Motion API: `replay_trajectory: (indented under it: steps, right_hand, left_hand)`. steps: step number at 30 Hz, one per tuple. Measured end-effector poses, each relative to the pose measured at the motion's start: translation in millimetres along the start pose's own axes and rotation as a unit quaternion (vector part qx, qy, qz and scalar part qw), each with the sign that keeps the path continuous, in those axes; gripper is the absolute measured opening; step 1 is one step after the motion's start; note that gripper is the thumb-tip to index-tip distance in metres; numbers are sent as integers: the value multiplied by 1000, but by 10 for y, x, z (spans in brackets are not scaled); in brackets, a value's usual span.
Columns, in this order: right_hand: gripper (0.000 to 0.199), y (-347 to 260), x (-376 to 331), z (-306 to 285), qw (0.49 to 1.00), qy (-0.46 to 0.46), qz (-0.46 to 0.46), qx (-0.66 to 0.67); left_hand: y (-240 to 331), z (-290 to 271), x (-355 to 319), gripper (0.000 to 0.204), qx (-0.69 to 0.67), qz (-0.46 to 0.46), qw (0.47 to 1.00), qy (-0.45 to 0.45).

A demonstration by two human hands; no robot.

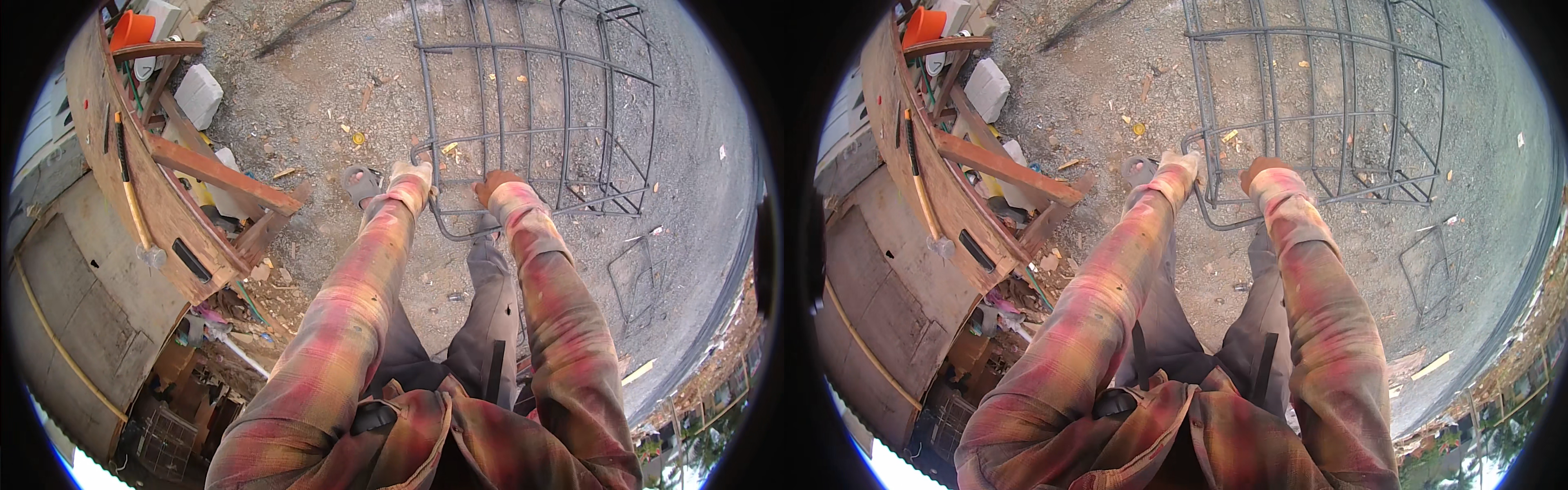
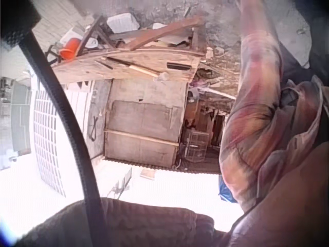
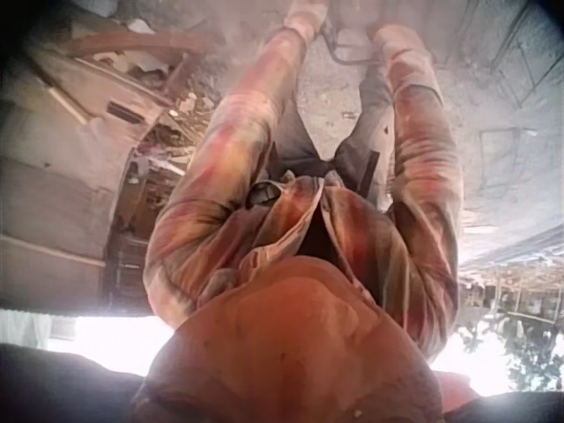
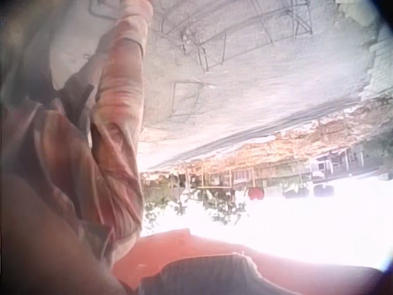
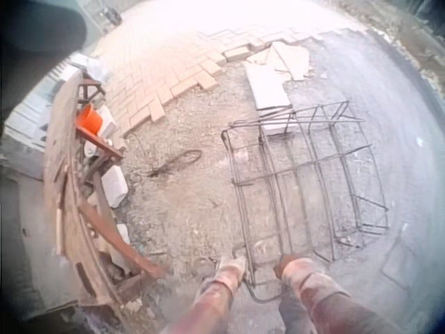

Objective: The person assembles a metal rebar frame by cutting thin wire, positioning rebar pieces, and twisting the wire by hand to secure the joints.

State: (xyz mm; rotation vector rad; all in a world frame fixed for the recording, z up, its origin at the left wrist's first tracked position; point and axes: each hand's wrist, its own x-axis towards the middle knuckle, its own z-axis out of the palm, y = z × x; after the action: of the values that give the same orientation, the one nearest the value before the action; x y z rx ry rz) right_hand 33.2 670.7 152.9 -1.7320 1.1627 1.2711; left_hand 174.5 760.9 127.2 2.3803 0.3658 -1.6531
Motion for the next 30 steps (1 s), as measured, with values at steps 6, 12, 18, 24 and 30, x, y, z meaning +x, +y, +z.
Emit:
replay_trajectory:
  steps: [6, 12, 18, 24, 30]
  right_hand:
    - [52, -807, 1243, -399, 939, 223, -30, 259]
    - [52, -1556, 2113, -344, 894, 331, 23, 302]
    - [46, -1440, 2336, -177, 861, 463, 37, 207]
    - [50, -1488, 2255, -224, 874, 453, 58, 166]
    - [53, -1057, 1954, -254, 860, 441, -171, 191]
  left_hand:
    - [-325, -1, 306, 17, -104, 57, 987, -105]
    - [-693, -115, 341, 17, -240, -75, 954, -162]
    - [-979, -43, 538, 17, -263, -68, 939, -213]
    - [-924, -122, 774, 19, -290, -123, 917, -246]
    - [-809, -384, 1289, 35, -120, -127, 940, -293]
